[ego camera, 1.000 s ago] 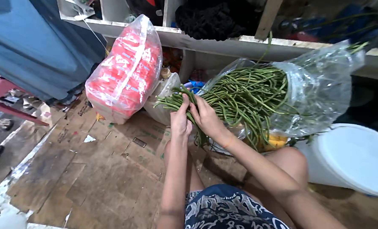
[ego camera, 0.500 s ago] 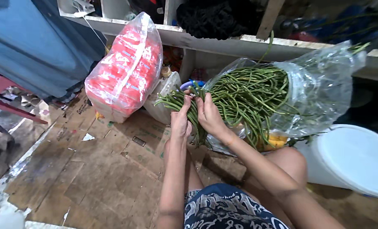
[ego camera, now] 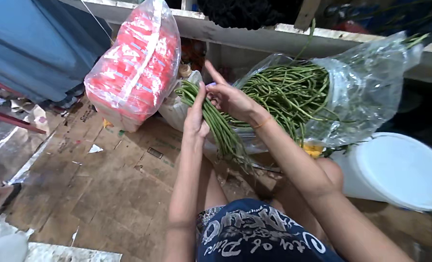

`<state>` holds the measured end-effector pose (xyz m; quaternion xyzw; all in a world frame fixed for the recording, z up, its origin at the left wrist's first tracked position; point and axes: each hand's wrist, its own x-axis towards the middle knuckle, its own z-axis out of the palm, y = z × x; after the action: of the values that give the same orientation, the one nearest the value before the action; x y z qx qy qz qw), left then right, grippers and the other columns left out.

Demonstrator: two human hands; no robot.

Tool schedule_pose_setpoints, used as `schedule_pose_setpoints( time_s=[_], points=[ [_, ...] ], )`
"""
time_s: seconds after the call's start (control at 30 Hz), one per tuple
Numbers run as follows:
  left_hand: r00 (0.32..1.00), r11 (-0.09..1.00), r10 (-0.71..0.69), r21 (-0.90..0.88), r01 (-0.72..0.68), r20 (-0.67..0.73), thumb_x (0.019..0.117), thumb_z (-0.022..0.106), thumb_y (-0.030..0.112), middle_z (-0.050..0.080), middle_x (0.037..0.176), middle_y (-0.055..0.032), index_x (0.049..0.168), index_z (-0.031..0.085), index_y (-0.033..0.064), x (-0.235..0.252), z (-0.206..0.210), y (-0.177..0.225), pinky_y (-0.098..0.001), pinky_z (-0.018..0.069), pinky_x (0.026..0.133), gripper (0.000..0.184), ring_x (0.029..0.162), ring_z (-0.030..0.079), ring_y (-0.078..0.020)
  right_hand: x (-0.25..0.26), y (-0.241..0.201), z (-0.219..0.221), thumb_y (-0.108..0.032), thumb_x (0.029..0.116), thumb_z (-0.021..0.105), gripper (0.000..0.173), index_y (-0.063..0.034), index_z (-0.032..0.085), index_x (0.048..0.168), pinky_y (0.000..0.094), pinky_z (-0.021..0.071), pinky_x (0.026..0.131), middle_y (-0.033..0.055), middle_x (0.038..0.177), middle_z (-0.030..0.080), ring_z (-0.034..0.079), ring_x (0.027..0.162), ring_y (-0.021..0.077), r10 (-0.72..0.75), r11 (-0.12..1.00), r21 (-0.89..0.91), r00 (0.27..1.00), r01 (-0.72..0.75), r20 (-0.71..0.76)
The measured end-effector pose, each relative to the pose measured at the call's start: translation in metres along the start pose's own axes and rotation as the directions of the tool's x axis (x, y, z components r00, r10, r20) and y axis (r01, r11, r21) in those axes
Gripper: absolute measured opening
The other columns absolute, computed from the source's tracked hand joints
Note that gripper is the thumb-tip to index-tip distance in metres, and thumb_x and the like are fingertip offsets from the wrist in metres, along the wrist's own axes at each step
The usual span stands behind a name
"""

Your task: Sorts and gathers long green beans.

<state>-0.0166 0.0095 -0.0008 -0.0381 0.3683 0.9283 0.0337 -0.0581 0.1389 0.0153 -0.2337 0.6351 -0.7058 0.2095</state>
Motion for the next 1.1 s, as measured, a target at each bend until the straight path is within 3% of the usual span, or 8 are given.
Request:
schedule_pose_setpoints(
  time_s=[0.13,0.3,0.4,0.5,0.63,0.8,1.0,1.1],
  points=[
    [0.981,0.994,0.074,0.090,-0.058,-0.180,0.1036,0.056,0.024,0.055,0.074,0.0046,0.099,0.055,0.0166,0.007,0.000,0.024,-0.0188,0.0569,0.060,0.009,0.062,0.060,-0.0044,-0.026,0.053,-0.006,-0.037,0.1034,0.049,0.039,-0.0118,0.054,0.133,0.0347,0.0630,0.075,0.0067,0.097,0.076,0.074,0.082,0.0166,0.181,0.912,0.264,0.886,-0.314,0.426],
    [0.934,0.949,0.261,0.242,-0.202,-0.244,0.1075,0.050,0.031,0.070,0.127,-0.0095,0.133,0.059,0.0064,0.043,-0.034,0.057,-0.0433,0.0586,0.091,0.036,0.115,0.068,-0.0234,-0.058,0.138,0.002,-0.019,0.0901,0.071,0.025,-0.0114,0.066,0.114,0.0241,0.0546,0.053,-0.0065,0.063,0.057,0.056,0.050,0.0043,0.087,0.724,0.489,0.767,-0.488,0.636],
    [0.939,0.968,0.241,0.135,-0.213,-0.246,0.1050,0.053,0.021,0.066,0.082,-0.0009,0.101,0.059,0.0120,0.039,-0.048,0.058,-0.0302,0.0611,0.068,0.011,0.072,0.068,-0.0128,-0.078,0.149,0.016,-0.014,0.0892,0.068,0.014,-0.0121,0.066,0.103,0.0224,0.0524,0.048,-0.0051,0.062,0.057,0.054,0.047,0.0038,0.231,0.729,0.428,0.780,-0.535,0.581],
    [0.979,0.982,0.191,0.019,-0.190,-0.074,0.1048,0.052,0.019,0.045,0.058,0.0096,0.089,0.057,0.0172,0.011,-0.064,0.054,-0.0136,0.0459,0.048,0.017,0.045,0.045,-0.0006,-0.103,0.156,0.025,-0.015,0.0939,0.068,0.015,-0.0062,0.065,0.105,0.0284,0.0553,0.059,0.0021,0.075,0.064,0.060,0.060,0.0091,0.475,0.862,-0.112,0.709,-0.495,0.522],
    [0.989,0.992,0.100,-0.072,-0.108,-0.106,0.1061,0.051,0.026,0.040,0.052,0.0105,0.098,0.061,0.0140,-0.040,-0.083,0.029,-0.0118,0.0380,0.040,0.018,0.038,0.039,0.0015,-0.113,0.119,-0.008,-0.024,0.0782,0.091,0.084,-0.0004,0.049,0.147,0.0567,0.0439,0.110,0.0227,0.136,0.061,0.059,0.126,0.0344,0.642,0.727,-0.621,0.611,-0.294,0.462],
    [0.986,0.971,0.047,-0.224,-0.082,-0.159,0.1053,0.047,0.017,0.046,0.050,0.0076,0.113,0.066,0.0065,-0.055,-0.086,-0.022,-0.0156,0.0458,0.043,0.023,0.040,0.048,-0.0010,-0.050,0.108,-0.065,-0.004,0.0933,0.067,0.020,-0.0007,0.071,0.113,0.0601,0.0553,0.089,0.0224,0.107,0.070,0.069,0.101,0.0403,0.369,0.409,-0.878,0.925,-0.249,-0.090],
    [0.953,0.910,-0.268,0.290,0.298,-0.139,0.0994,0.057,0.008,0.067,0.120,-0.0052,0.139,0.060,0.0171,-0.015,-0.077,-0.101,-0.0216,0.0467,0.050,0.040,0.057,0.052,-0.0067,-0.031,0.148,-0.086,0.003,0.0845,0.073,0.037,0.0073,0.067,0.120,0.0632,0.0454,0.101,0.0277,0.131,0.061,0.054,0.129,0.0461,0.376,-0.081,-0.980,0.905,-0.180,-0.198],
    [0.928,0.589,-0.281,0.719,0.370,-0.247,0.0907,0.069,0.006,0.069,0.095,-0.0119,0.135,0.060,0.0118,0.009,-0.082,-0.151,-0.0315,0.0563,0.056,0.046,0.059,0.062,-0.0160,-0.034,0.144,-0.104,-0.012,0.0774,0.083,0.055,0.0042,0.065,0.126,0.0581,0.0417,0.108,0.0200,0.139,0.059,0.051,0.134,0.0394,0.510,-0.215,-0.974,0.843,-0.070,-0.174]
  ],
)
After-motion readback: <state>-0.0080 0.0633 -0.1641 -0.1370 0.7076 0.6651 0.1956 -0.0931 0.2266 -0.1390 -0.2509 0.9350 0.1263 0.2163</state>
